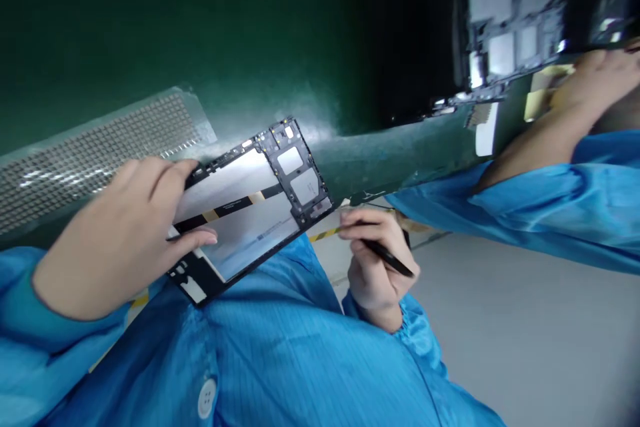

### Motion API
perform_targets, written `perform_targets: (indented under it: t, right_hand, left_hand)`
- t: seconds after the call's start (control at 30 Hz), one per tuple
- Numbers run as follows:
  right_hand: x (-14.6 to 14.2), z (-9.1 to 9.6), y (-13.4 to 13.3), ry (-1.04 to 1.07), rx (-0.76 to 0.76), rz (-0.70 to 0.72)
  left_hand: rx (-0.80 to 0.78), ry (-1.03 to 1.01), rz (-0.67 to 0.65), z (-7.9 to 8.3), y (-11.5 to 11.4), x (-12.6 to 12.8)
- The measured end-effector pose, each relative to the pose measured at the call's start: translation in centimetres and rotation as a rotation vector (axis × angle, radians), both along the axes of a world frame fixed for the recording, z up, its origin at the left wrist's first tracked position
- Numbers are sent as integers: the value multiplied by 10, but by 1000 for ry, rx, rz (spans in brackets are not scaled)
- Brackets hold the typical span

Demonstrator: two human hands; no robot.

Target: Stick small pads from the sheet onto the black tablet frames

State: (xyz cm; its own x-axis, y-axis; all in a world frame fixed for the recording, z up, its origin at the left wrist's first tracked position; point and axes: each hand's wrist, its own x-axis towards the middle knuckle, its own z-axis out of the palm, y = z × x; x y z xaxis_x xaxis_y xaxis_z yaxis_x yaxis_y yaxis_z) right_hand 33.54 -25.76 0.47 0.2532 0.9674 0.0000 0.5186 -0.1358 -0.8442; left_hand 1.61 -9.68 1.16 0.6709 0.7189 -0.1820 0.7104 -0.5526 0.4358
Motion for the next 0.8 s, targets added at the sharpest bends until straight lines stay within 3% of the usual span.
perform_targets:
  t: [0.13,0.17,0.27,0.33,0.43,0.53,0.6,0.7,0.8]
  right_hand:
    - [-29,-12,-27,223,-303,302]
    - [-39,-15,-29,301,-321,298]
    - [-56,-13,-5,518,-263,-18]
    - [-56,5,48,575,-196,-166]
    - [-57,42,177,604,-138,-75]
    - [-76,61,322,398,-169,50]
    - [-93,62,400,298,-205,82]
    - [-117,56,470,112,-217,112]
    - [-153,50,500,-77,-165,164]
  left_hand:
    - [46,-132,88,4,-35,17]
    - [86,-151,109,5,-41,22]
    - [192,-234,194,13,-38,27]
    - [257,-302,266,19,-15,19]
    - [373,-392,425,19,35,-6]
    - [449,-444,545,1,71,-27]
    - [464,-452,554,-16,77,-32]
    - [436,-455,521,-39,69,-24]
    - [375,-489,560,-48,56,-11]
